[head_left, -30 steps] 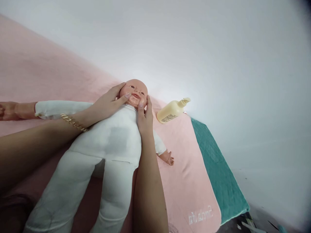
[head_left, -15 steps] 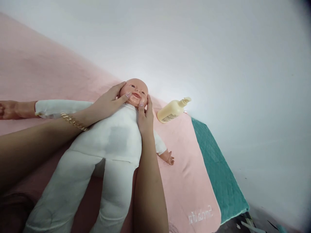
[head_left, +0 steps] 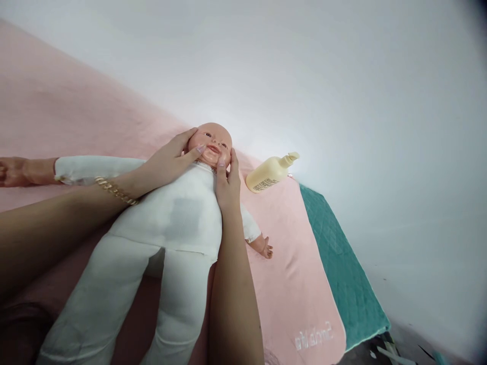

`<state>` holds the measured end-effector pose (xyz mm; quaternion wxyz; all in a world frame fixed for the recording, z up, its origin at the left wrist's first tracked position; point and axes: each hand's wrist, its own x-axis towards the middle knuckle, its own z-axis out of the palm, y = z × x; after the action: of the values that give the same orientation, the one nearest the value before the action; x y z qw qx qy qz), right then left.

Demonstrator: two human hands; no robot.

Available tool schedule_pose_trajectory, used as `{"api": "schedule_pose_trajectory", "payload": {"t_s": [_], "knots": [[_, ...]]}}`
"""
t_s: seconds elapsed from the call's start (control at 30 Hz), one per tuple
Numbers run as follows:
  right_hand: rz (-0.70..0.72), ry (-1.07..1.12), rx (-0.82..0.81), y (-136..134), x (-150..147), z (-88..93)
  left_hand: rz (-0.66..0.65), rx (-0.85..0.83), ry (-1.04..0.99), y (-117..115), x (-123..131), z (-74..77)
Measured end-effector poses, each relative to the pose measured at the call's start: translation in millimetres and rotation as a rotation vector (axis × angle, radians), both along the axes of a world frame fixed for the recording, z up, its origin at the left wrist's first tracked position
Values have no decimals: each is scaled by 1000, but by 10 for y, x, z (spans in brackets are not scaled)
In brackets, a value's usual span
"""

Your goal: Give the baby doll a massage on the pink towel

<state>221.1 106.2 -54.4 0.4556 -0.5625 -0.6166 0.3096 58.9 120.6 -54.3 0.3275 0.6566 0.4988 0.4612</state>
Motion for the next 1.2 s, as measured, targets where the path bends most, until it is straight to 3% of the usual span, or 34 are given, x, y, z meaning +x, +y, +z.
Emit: {"api": "schedule_pose_trajectory", "payload": {"t_s": [0.77, 1.07, 1.2], "knots": [[-3, 2, -9, -9, -1, 9, 21, -51, 18, -37, 2, 48], [17, -33, 39, 21, 20, -50, -37, 22, -6, -15, 9, 21], [17, -37, 55, 58, 39, -107, 14, -34, 37, -34, 14, 37]]}}
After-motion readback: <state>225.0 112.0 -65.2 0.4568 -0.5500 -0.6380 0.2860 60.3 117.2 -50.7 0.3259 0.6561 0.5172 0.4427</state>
